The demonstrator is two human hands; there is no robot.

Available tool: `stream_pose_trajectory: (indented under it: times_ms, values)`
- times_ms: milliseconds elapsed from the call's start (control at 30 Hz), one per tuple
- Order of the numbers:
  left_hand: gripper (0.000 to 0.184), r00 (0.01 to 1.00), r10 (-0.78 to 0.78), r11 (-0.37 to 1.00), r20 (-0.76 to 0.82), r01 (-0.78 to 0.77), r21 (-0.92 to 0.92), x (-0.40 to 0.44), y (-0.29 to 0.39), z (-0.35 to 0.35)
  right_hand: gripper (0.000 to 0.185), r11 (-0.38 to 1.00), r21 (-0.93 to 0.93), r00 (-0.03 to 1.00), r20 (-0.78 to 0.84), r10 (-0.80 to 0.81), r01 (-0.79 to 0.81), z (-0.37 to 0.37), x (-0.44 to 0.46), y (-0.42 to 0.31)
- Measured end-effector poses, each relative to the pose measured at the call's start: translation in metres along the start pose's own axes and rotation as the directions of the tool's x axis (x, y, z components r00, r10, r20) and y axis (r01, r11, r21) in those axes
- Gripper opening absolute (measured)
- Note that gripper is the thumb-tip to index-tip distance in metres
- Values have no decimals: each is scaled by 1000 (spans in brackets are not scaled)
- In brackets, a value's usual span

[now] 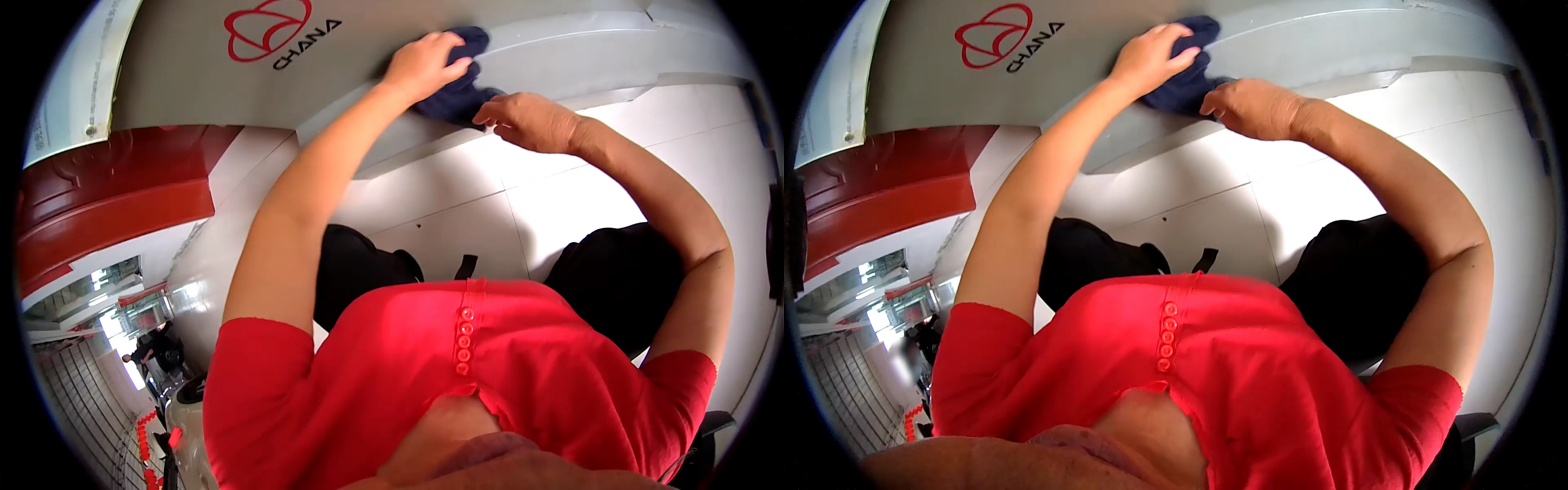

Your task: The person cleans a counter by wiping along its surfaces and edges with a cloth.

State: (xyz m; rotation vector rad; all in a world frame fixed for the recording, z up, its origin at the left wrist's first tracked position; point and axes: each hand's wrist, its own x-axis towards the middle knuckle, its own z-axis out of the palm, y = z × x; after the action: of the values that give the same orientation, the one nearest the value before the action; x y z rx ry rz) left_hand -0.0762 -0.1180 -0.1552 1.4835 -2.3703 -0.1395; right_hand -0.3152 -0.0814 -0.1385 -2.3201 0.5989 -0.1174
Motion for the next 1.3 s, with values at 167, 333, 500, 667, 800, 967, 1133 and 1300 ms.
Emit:
stream_pose_trajectory:
  times_ms: [167,333,500,667,800,967,1133,1300]
  values:
    - [40,999,35,983,31,-40,179,-118,-57,-25,26,996,-89,1000,1,-28,28,7,-1,3]
    - [35,969,49,927,242,-134,351,-184,-94,-55,27,994,-102,1000,-8,-25,24,10,-1,8]
    - [33,861,-215,924,460,28,381,-242,-108,-70,29,995,-99,1000,24,-2,4,6,1,6]
    - [38,680,-524,852,514,423,309,-257,-112,-88,29,994,-105,998,56,-19,24,7,-2,9]
    - [49,492,-818,549,297,821,154,-262,-146,-81,29,998,-65,1000,-10,-20,20,7,-8,16]
    - [39,-73,-936,-284,344,733,-619,-238,-130,-42,28,999,-23,1000,4,-27,27,11,-18,41]
    - [40,-321,-912,-375,256,400,-836,-203,-87,23,28,998,-6,998,-21,-62,62,12,-12,41]
    - [41,-530,-730,-576,431,138,-806,-130,-40,109,27,997,-34,998,3,-67,67,12,-10,41]
